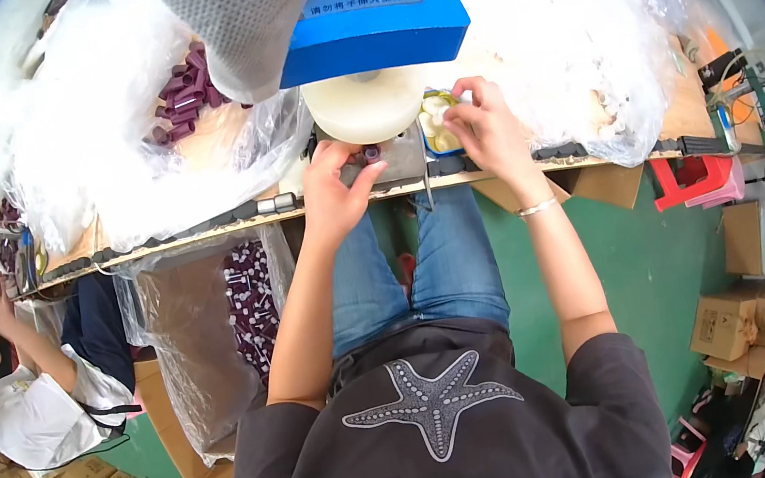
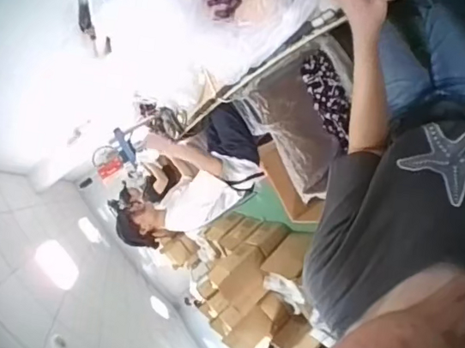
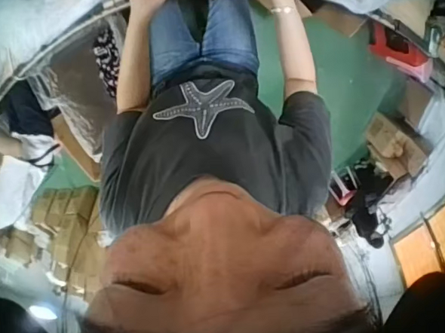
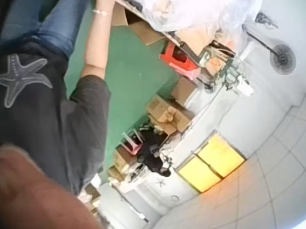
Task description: Assembling small plastic components by inserting white pieces into purple caps using a manual press.
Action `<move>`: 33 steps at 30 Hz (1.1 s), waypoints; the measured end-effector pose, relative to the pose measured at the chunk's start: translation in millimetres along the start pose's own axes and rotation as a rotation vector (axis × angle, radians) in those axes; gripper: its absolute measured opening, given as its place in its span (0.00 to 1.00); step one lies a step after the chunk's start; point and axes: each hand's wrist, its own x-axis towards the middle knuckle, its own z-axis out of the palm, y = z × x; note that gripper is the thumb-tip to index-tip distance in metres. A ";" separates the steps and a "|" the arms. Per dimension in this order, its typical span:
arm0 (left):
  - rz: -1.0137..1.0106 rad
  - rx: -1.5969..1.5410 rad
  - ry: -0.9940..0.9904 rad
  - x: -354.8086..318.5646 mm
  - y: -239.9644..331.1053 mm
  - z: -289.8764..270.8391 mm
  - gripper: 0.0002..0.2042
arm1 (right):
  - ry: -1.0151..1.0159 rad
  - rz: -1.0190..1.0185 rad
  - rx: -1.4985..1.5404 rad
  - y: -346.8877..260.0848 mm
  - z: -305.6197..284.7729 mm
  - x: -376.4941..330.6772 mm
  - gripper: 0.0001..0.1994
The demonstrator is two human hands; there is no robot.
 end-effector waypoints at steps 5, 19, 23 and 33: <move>0.005 -0.052 0.018 -4.2 -5.5 -2.4 0.12 | -0.121 0.032 -0.098 -2.5 9.3 9.0 0.03; 0.112 0.118 0.129 -5.2 -7.0 1.0 0.14 | 0.220 0.422 1.307 -69.7 35.6 5.2 0.12; 0.091 0.124 0.145 -7.5 -4.7 2.8 0.15 | 0.264 0.460 1.362 -71.1 38.9 4.9 0.16; 0.065 0.229 0.219 -14.8 -3.0 9.9 0.14 | 0.256 0.392 1.270 -84.7 45.7 8.1 0.16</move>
